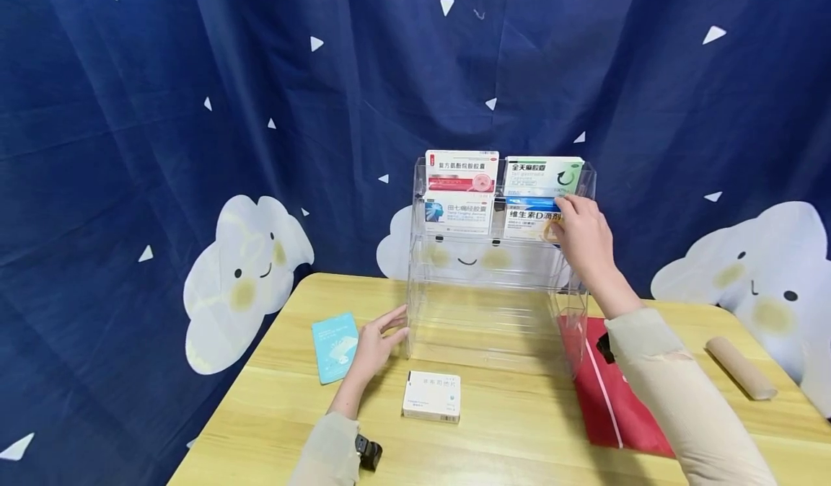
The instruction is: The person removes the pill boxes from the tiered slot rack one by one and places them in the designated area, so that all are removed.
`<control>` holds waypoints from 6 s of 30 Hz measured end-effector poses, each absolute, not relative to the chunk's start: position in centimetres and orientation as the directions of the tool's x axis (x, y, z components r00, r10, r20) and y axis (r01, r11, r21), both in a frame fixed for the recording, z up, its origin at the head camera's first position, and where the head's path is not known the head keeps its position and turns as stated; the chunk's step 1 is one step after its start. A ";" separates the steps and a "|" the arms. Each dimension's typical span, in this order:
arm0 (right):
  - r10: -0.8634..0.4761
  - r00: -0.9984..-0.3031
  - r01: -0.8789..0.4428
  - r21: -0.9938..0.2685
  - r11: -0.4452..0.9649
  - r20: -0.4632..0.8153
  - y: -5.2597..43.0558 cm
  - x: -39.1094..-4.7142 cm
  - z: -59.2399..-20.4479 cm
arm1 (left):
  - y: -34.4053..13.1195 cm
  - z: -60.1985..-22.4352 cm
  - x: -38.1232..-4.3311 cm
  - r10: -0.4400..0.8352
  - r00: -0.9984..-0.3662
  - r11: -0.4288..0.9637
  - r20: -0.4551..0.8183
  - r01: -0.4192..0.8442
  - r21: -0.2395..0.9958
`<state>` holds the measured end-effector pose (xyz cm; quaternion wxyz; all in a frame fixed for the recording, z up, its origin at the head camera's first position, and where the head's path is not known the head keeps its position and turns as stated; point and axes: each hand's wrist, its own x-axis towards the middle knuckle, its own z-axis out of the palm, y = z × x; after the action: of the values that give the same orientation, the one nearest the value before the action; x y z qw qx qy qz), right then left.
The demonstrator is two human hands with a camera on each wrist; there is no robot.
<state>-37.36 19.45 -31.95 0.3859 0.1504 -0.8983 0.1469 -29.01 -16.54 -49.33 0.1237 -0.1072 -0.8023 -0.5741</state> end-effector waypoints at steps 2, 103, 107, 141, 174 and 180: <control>-0.160 -0.659 -0.377 -0.139 0.916 0.735 19.4 -37.4 -31.9 | -16.5 -49.3 -29.1 0.036 -0.944 0.323 0.328 0.322 0.890; -0.314 -0.489 -0.774 -0.238 0.587 0.814 21.9 -31.8 -32.9 | -16.3 -49.3 -28.7 0.022 -0.944 0.332 0.328 0.317 0.889; -0.345 -0.457 -0.809 -0.222 0.545 0.819 21.7 -30.8 -34.3 | -16.4 -49.3 -28.6 0.023 -0.945 0.339 0.326 0.315 0.886; -0.555 -0.659 -0.752 -0.443 0.488 0.507 22.9 -24.2 -44.2 | -16.3 -48.7 -29.2 0.017 -0.954 0.339 0.298 0.286 0.896; -0.601 -0.731 -0.681 -0.400 0.613 0.324 22.7 -23.5 -47.0 | -16.3 -48.9 -28.9 0.010 -0.959 0.341 0.282 0.269 0.901; -0.600 -0.736 -0.676 -0.392 0.624 0.314 22.5 -23.7 -47.1 | -16.3 -48.7 -28.9 0.003 -0.967 0.332 0.255 0.242 0.912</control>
<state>-23.66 22.48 -47.07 0.0765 0.3550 -0.8980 0.2484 -28.86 -16.26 -48.72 0.1041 -0.0757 -0.8094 -0.5729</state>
